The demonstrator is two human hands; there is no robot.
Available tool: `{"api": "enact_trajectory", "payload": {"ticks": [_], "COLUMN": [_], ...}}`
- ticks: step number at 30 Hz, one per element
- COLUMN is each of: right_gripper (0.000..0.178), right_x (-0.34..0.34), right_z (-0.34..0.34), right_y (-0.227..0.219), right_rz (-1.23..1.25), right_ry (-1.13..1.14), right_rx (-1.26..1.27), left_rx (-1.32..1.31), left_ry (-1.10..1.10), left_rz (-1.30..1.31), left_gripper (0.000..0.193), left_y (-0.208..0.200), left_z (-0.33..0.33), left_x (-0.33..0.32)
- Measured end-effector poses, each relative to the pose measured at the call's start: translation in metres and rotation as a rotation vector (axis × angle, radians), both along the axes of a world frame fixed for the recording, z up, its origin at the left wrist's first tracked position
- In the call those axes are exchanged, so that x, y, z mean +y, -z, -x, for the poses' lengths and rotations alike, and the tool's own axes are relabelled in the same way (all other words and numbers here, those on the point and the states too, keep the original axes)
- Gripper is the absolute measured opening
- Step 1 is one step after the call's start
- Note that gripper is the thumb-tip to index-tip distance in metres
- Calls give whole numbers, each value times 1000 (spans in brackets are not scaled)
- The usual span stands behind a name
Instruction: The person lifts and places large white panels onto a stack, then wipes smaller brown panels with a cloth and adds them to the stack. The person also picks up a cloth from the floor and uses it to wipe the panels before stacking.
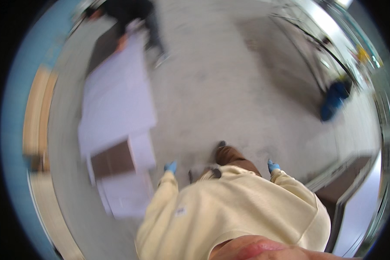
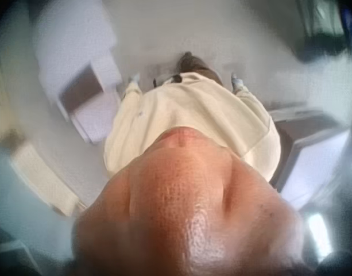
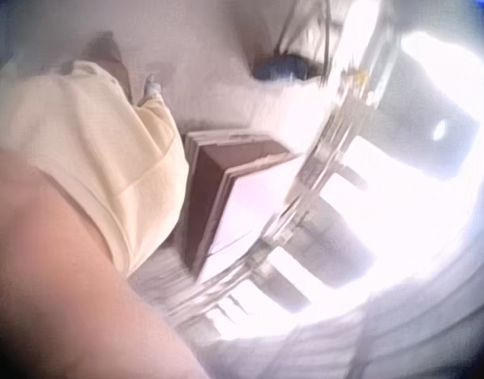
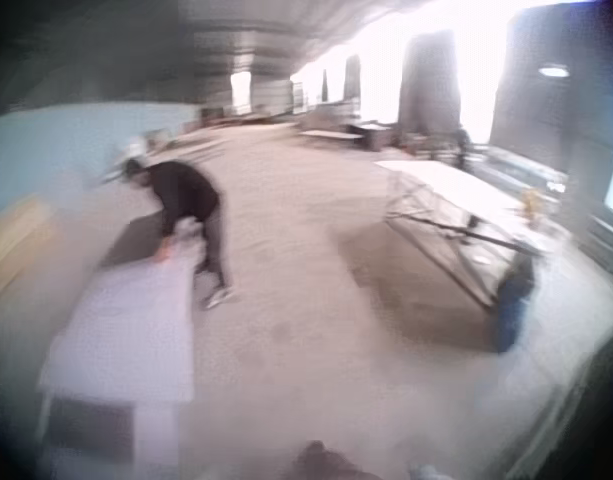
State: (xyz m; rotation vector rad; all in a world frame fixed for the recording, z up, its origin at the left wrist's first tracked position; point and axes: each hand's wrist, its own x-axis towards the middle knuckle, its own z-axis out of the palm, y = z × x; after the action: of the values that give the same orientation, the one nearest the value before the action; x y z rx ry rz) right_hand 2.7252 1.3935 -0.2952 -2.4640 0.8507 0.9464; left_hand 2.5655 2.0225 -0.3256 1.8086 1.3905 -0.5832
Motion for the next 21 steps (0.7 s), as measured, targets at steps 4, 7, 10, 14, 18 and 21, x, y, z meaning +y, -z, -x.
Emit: {"api": "enact_trajectory", "payload": {"ticks": [4,7,10,14,18,21], "right_gripper": [84,83,75,72,75,72], "right_x": [30,72,112,169,199,203], "right_z": [-52,-136,-222,-337,-455,-506], "right_y": [4,1,-21,-74,-99,-84], "right_rz": [0,11,-161,-310,-309,-348], "right_ry": [203,-21,130,122,-3,79], "right_rx": [15,-43,1,-235,-357,-400], "left_rx": [-323,-335,-160,-69,-10,100], "left_ry": [-289,-218,-238,-181,238,926], "left_rz": [260,381,400,415,318,19], "left_gripper": [22,17,25,27,30,35], "left_y": [-14,-15,-18,-25,-11,16], "left_z": [-132,-215,-274,-361,-451,-515], "left_x": [53,64,56,64,92,126]}}
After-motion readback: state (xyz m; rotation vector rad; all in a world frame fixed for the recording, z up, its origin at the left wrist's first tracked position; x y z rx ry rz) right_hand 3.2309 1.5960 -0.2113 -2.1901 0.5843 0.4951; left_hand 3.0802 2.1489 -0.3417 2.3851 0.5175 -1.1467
